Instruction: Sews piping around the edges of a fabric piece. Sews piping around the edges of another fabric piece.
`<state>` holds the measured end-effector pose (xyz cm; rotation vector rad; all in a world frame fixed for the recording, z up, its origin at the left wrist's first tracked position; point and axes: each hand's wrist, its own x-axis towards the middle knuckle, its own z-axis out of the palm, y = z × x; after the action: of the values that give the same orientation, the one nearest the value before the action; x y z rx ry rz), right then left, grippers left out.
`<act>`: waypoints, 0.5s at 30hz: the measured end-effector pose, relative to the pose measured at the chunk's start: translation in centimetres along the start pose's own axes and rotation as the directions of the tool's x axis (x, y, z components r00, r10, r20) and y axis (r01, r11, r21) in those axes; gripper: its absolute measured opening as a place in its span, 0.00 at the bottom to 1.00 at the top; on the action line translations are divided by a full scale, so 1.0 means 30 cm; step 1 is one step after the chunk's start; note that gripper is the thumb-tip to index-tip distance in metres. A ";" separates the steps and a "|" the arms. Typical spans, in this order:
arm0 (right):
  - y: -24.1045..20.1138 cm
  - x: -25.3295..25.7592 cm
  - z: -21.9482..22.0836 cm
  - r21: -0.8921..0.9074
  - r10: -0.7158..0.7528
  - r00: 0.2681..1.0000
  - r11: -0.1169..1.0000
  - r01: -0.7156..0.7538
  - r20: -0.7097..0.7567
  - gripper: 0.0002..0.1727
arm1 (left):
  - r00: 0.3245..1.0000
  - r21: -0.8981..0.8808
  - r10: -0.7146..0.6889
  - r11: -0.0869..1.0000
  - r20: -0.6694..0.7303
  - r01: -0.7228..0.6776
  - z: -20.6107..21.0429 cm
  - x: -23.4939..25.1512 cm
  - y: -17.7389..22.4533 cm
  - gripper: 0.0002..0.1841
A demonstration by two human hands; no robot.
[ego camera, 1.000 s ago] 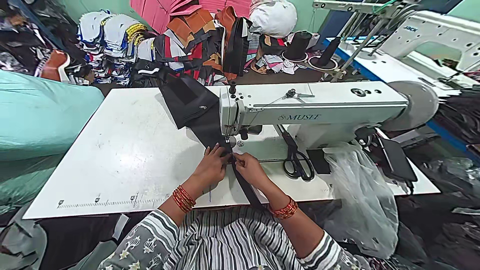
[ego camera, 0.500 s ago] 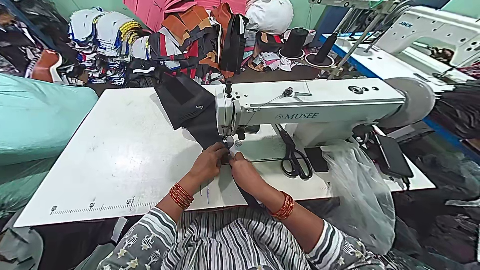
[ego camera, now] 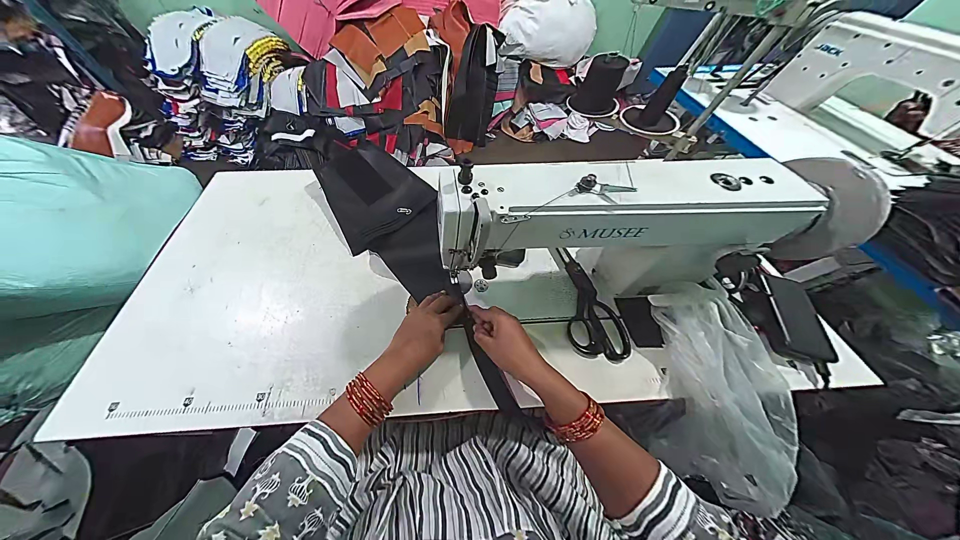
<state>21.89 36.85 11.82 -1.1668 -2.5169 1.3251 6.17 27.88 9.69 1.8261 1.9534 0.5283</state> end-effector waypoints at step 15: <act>-0.108 -0.001 0.017 -0.453 0.111 0.976 0.892 -0.014 0.188 0.21 | 0.974 -0.052 0.191 0.979 -0.123 -0.199 -0.035 0.024 -0.053 0.24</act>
<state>19.80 35.37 13.89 -1.2429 -3.0811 0.9396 4.23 28.49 9.70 1.9990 1.8166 0.7668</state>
